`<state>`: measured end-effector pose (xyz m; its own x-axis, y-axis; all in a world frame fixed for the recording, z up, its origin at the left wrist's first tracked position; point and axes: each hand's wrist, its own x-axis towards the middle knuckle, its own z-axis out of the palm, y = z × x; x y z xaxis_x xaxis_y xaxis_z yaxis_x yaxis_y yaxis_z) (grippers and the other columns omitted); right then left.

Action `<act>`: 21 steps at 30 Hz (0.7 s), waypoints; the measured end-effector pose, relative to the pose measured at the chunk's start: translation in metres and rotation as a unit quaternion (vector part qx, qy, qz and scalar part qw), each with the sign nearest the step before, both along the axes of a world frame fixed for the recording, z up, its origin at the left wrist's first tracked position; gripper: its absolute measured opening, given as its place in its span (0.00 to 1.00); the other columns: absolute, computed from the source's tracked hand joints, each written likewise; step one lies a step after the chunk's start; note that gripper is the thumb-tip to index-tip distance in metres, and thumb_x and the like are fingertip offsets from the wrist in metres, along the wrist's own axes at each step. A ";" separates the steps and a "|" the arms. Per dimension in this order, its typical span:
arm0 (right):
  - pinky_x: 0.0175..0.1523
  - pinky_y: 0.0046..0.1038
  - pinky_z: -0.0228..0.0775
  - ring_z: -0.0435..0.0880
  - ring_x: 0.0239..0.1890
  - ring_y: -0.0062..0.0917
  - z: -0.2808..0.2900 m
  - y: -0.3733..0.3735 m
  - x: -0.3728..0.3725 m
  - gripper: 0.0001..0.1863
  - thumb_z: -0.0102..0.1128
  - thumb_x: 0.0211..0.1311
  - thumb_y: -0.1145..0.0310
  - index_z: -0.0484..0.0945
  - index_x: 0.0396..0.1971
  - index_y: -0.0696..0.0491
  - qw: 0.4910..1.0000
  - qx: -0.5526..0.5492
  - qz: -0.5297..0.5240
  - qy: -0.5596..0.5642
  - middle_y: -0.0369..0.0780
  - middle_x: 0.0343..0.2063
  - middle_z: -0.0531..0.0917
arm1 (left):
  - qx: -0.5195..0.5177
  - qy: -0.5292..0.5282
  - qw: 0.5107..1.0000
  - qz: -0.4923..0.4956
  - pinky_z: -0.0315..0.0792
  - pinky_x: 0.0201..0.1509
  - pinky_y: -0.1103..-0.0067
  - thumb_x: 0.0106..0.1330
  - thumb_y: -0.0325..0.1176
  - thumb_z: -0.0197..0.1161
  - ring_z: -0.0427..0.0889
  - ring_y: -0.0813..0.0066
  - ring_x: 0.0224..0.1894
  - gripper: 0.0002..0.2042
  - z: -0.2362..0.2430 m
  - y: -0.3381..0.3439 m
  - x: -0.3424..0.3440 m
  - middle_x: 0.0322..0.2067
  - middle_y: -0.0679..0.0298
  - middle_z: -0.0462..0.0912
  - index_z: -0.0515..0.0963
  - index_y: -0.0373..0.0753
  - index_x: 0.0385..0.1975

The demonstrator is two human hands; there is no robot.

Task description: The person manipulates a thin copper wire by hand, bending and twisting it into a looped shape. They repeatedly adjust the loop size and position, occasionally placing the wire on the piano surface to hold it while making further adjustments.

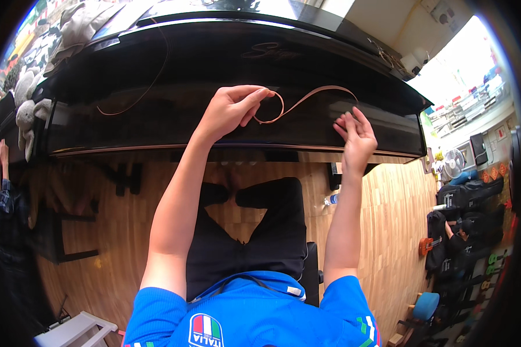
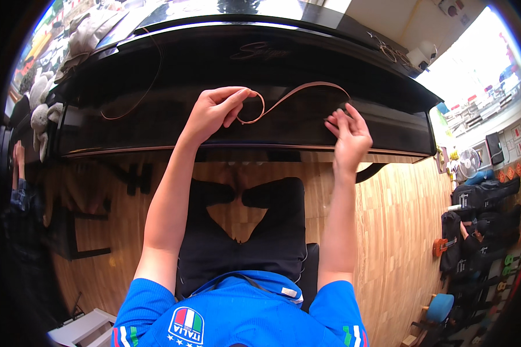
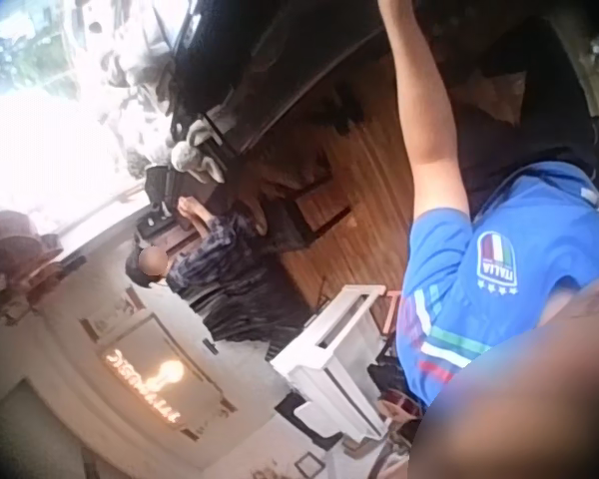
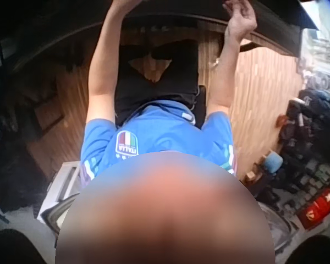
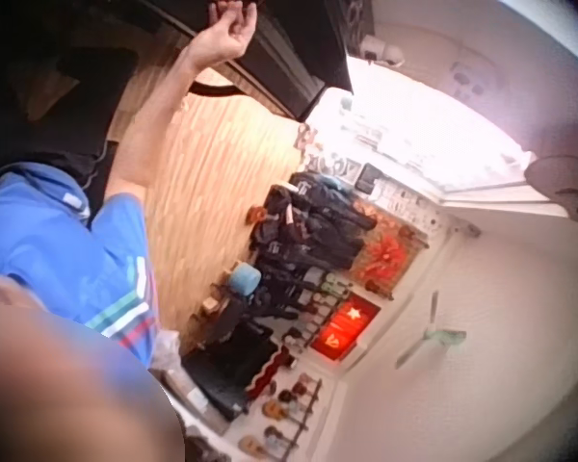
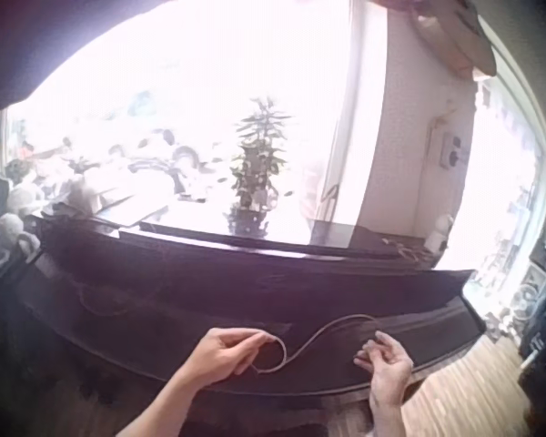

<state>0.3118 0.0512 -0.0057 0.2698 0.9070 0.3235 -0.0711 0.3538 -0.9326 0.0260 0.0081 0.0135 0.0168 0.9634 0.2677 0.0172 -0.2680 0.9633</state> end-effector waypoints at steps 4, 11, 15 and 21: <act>0.46 0.31 0.87 0.88 0.37 0.28 0.009 0.003 -0.043 0.14 0.63 0.69 0.71 0.79 0.50 0.63 0.987 -0.004 0.083 0.141 0.46 0.37 0.86 | 0.002 0.015 1.000 -0.024 0.59 0.21 0.87 0.75 0.40 0.59 0.65 0.89 0.17 0.14 0.000 0.000 -0.001 0.16 0.75 0.70 0.87 0.38 0.45; 0.42 0.23 0.82 0.88 0.34 0.25 0.042 -0.012 -0.085 0.08 0.63 0.69 0.71 0.82 0.44 0.57 0.959 0.090 0.270 0.001 0.43 0.36 0.88 | -0.003 0.054 0.998 -0.034 0.59 0.22 0.86 0.75 0.39 0.60 0.65 0.89 0.17 0.14 -0.001 0.001 -0.002 0.16 0.75 0.72 0.86 0.35 0.44; 0.39 0.19 0.78 0.86 0.34 0.18 0.043 -0.014 -0.092 0.05 0.69 0.63 0.75 0.86 0.39 0.56 0.947 0.159 0.260 -0.096 0.38 0.38 0.87 | -0.002 0.046 0.998 -0.045 0.58 0.22 0.86 0.74 0.37 0.61 0.66 0.89 0.18 0.13 -0.004 0.003 -0.001 0.16 0.74 0.72 0.86 0.34 0.45; 0.40 0.17 0.75 0.82 0.34 0.15 0.037 -0.011 -0.090 0.05 0.72 0.59 0.77 0.89 0.35 0.54 0.936 0.118 0.322 -0.073 0.35 0.35 0.84 | -0.017 0.033 0.998 -0.043 0.58 0.22 0.86 0.74 0.37 0.61 0.66 0.89 0.18 0.13 -0.003 0.001 -0.002 0.15 0.74 0.72 0.86 0.35 0.46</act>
<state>0.2220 0.0403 0.0315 -0.3713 0.7646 0.5269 -0.2179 0.4798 -0.8499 0.0245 0.0091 0.0104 0.1173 0.9660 0.2303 0.0592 -0.2383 0.9694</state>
